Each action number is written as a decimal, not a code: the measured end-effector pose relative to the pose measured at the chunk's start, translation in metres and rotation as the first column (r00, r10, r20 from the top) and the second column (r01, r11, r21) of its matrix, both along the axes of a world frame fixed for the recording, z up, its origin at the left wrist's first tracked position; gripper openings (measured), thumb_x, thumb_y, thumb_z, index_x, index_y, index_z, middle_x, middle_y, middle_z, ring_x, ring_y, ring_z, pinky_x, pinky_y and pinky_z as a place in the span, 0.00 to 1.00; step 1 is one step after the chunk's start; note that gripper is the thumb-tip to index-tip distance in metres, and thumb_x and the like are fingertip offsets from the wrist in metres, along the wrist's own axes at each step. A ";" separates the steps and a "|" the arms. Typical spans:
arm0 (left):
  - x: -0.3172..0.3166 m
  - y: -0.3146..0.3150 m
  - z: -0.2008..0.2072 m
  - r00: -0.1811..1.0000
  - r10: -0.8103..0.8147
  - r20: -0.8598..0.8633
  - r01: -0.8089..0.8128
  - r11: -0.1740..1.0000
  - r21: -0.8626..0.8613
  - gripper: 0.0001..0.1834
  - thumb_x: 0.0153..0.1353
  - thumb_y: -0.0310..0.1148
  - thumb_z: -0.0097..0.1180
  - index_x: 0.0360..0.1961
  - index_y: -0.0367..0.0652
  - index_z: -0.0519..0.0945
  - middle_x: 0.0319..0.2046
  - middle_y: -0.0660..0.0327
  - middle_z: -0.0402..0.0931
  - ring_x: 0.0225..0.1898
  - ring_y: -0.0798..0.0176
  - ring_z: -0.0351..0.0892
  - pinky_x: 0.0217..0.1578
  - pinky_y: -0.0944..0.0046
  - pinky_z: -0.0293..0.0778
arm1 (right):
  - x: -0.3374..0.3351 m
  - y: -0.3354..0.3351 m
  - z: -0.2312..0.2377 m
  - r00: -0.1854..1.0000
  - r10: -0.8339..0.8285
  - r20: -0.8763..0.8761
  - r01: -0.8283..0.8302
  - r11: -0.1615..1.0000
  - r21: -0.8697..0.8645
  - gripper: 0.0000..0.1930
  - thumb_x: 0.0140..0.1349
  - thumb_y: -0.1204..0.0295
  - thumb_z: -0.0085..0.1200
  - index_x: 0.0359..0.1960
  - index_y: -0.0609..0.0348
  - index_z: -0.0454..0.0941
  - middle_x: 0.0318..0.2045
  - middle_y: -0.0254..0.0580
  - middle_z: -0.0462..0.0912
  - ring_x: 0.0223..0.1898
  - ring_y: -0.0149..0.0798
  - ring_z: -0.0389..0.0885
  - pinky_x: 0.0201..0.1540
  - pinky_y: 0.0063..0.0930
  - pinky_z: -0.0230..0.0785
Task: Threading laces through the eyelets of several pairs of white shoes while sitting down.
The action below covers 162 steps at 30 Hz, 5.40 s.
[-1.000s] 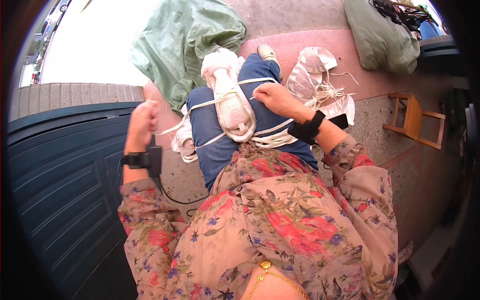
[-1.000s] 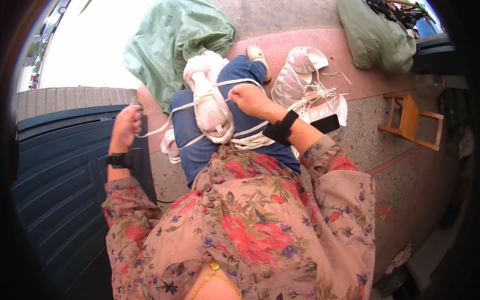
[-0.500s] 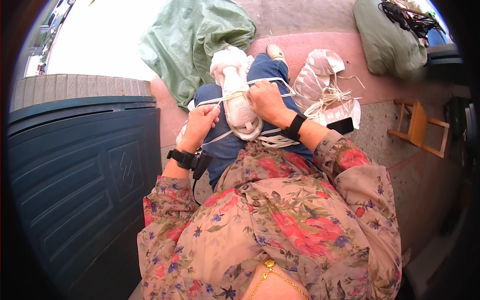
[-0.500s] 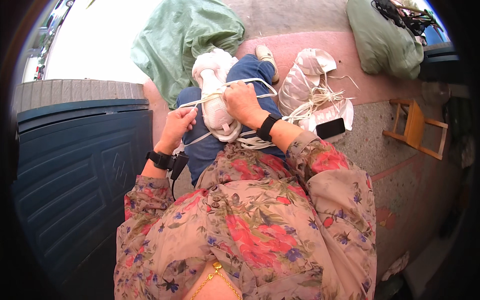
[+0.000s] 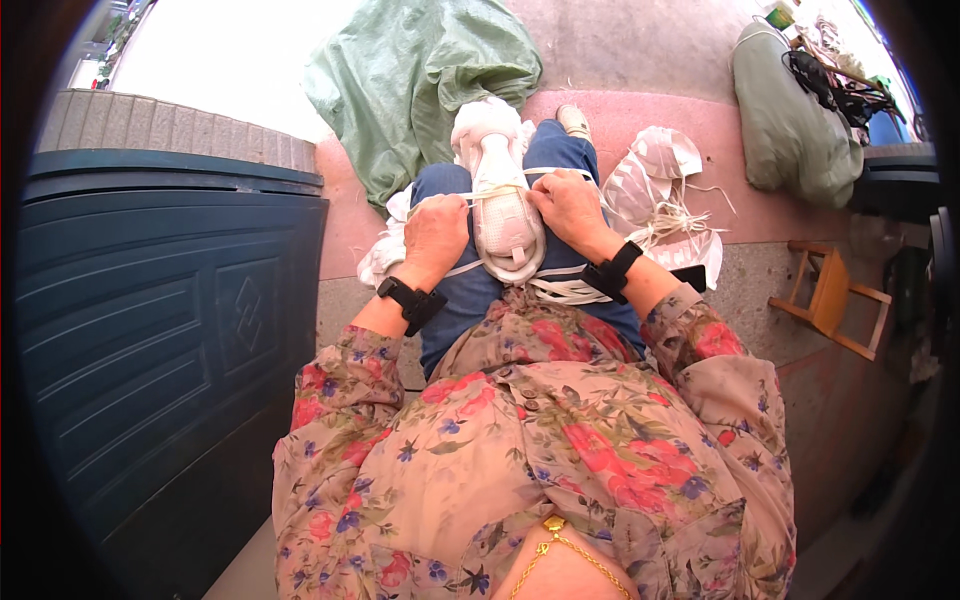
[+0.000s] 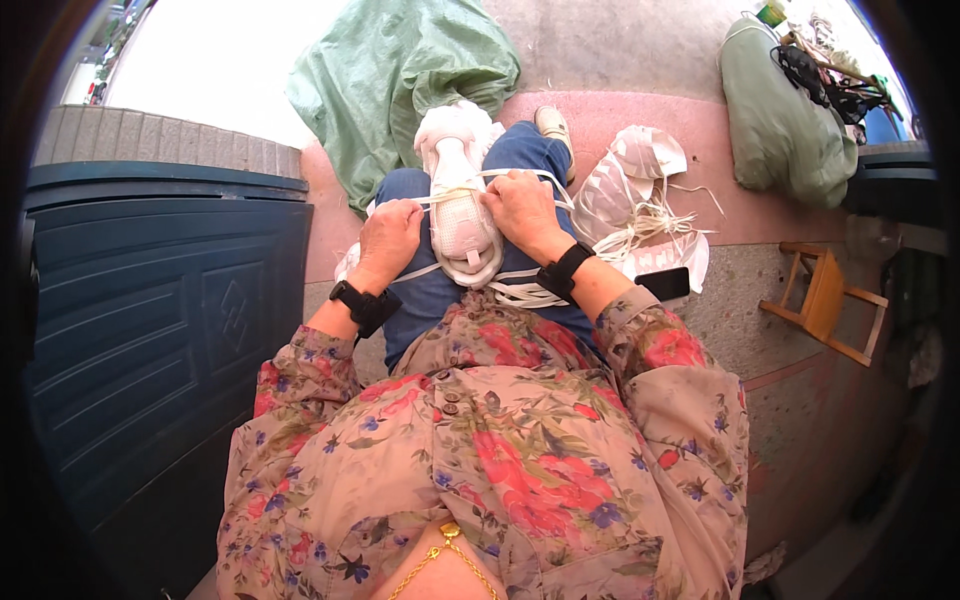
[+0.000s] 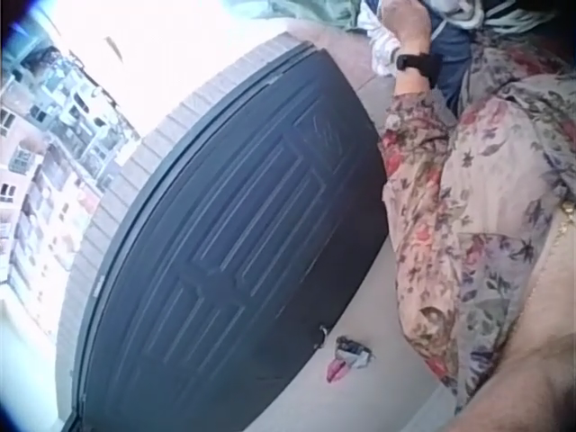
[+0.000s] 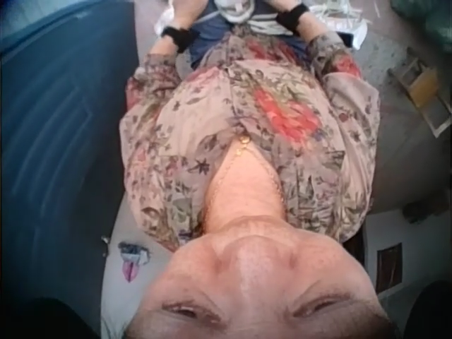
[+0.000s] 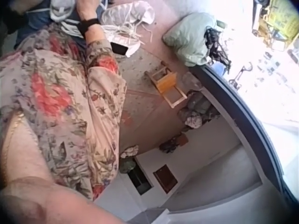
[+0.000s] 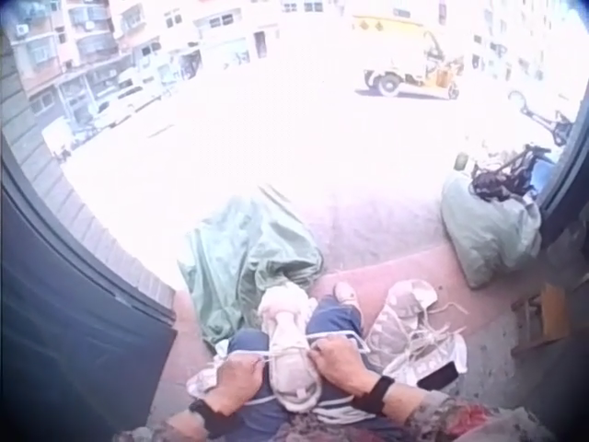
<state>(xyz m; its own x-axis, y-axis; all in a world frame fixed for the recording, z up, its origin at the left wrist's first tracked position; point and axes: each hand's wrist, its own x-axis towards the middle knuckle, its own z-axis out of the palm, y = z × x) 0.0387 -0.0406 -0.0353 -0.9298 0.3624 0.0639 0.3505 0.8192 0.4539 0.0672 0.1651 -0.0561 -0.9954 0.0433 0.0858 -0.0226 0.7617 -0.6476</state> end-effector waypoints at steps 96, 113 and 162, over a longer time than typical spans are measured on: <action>-0.039 0.015 -0.007 0.973 -0.095 0.211 0.054 0.980 0.191 0.10 0.53 0.25 0.47 0.36 0.34 0.76 0.25 0.64 0.75 0.29 0.69 0.72 0.35 0.71 0.68 | 0.060 0.202 0.199 0.895 -0.022 -0.445 -0.413 -0.415 -0.810 0.09 0.66 0.71 0.33 0.28 0.56 0.63 0.11 0.23 0.52 0.10 0.20 0.47 0.16 0.18 0.40; -0.062 0.041 0.035 0.681 -0.452 0.576 0.514 0.856 0.064 0.09 0.49 0.28 0.53 0.32 0.37 0.79 0.23 0.52 0.77 0.28 0.58 0.77 0.32 0.63 0.70 | 0.070 0.211 0.167 0.827 -0.138 -0.545 -0.559 -0.300 -0.773 0.09 0.65 0.71 0.39 0.25 0.51 0.65 0.14 0.26 0.54 0.12 0.20 0.50 0.15 0.17 0.44; 0.009 0.039 0.000 0.918 -0.010 0.397 -0.116 0.949 0.293 0.07 0.48 0.30 0.53 0.24 0.36 0.79 0.27 0.50 0.76 0.33 0.49 0.74 0.34 0.56 0.69 | 0.024 -0.005 0.017 0.999 0.033 -0.008 -0.034 0.923 -0.383 0.18 0.52 0.77 0.50 0.47 0.64 0.68 0.24 0.45 0.76 0.28 0.42 0.77 0.33 0.30 0.68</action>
<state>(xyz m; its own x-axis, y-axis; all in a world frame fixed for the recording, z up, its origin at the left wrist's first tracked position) 0.0477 -0.0013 -0.0357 -0.9197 0.3335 -0.2073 0.0546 0.6313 0.7736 0.0914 0.1599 -0.0390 -0.9967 0.0400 0.0710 -0.0451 0.4545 -0.8896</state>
